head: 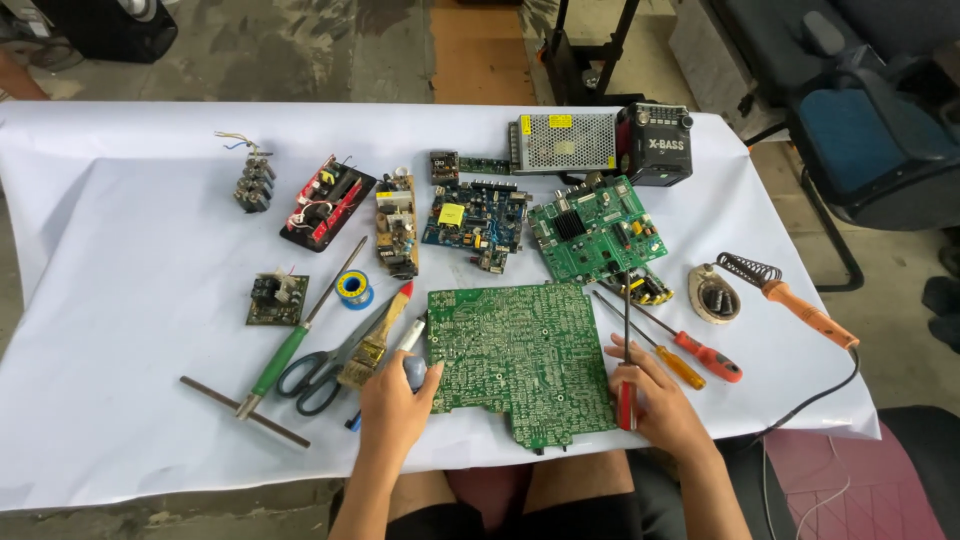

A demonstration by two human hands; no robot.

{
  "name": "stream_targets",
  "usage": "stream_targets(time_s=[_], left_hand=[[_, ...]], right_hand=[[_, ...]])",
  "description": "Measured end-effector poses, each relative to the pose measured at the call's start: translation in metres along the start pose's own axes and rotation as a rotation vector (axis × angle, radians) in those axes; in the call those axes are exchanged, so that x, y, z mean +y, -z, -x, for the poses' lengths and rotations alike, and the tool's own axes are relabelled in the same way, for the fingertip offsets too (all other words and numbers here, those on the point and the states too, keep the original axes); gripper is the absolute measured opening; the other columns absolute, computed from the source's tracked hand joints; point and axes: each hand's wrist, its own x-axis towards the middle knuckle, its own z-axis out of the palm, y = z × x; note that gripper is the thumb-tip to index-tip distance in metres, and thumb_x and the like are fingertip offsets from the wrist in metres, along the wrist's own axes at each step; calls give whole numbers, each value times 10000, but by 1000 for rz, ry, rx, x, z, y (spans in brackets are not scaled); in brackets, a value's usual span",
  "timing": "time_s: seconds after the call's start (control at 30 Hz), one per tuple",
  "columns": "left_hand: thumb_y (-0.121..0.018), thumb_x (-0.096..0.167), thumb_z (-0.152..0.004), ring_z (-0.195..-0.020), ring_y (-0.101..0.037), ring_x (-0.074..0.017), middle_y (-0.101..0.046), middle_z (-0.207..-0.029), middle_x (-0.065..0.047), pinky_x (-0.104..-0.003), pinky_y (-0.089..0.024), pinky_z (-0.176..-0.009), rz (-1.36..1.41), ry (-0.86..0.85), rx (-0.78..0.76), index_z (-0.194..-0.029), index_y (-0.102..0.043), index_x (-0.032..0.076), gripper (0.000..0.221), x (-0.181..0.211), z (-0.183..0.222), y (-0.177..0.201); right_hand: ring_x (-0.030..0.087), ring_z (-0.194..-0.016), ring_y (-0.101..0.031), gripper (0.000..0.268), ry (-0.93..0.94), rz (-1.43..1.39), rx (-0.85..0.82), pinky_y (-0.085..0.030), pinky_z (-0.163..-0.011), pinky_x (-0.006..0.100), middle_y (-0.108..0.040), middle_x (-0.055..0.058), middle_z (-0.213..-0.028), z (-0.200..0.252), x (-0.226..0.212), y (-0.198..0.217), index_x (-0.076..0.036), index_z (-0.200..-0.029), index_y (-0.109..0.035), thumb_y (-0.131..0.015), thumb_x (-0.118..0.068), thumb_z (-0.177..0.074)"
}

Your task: Desoldering components from a printed circuit board using a soldering iron and a manual desoldering pump on a workbench.

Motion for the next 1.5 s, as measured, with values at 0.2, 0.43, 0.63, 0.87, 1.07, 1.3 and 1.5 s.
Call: stream_targets(time_s=[0.2, 0.43, 0.63, 0.87, 1.07, 1.3, 1.5], left_hand=[[-724, 403, -889, -892, -745, -264, -783, -1003, -87, -394, -568, -816, 125, -38, -9, -1148, -713, 106, 394, 9, 1, 12], [-749, 398, -878, -678, -680, -108, -758, -795, 53, -295, -504, -645, 335, -71, 24, -733, -563, 156, 338, 49, 20, 67], [-720, 455, -875, -637, -782, -110, -724, -582, -11, -246, -485, -594, 414, -14, -150, -711, -555, 145, 388, 92, 36, 114], [-718, 514, -809, -609, -632, -83, -743, -652, -5, -251, -430, -569, 488, -69, -202, -722, -660, 122, 406, 102, 47, 107], [-781, 523, -760, -972, -748, -144, -808, -1124, -81, -288, -549, -843, 466, -219, -33, -873, -699, 80, 465, 68, 59, 65], [-799, 390, -883, -517, -482, -117, -522, -609, 16, -287, -423, -546, 466, -101, -28, -753, -561, 156, 358, 31, 67, 19], [-854, 358, -854, -563, -487, -123, -543, -570, 4, -271, -435, -589, 446, 122, -49, -770, -575, 150, 358, 27, 81, 27]], right_hand=[[404, -1407, -554, 151, 64, -78, 33, -503, -1118, 472, -635, 188, -1396, -10, -1, -1, -111, -947, -566, -653, 12, -932], [531, -1256, -643, 111, 109, -494, 296, -540, -1093, 636, -675, 270, -1203, -8, -2, 3, -78, -947, -556, -527, -1, -1022], [422, -1067, -727, 134, 305, -631, 450, -483, -1173, 643, -609, 177, -1066, -26, -14, 21, -138, -1045, -486, -612, -182, -1030], [55, -741, -365, 307, 100, -656, 872, -325, -714, 194, -366, -75, -842, -52, -32, 22, -251, -864, -396, -570, -46, -1013], [43, -881, -514, 360, -442, -867, 1060, -354, -855, 161, -510, -81, -903, -39, -43, 23, -248, -842, -447, -622, 24, -999], [40, -783, -400, 318, -750, -688, 958, -230, -797, 212, -429, -76, -813, -25, -30, -2, -270, -849, -431, -703, -162, -973], [64, -918, -648, 246, -622, -821, 954, -512, -952, 233, -592, -27, -892, -23, -22, -38, -171, -949, -504, -711, -40, -970]])
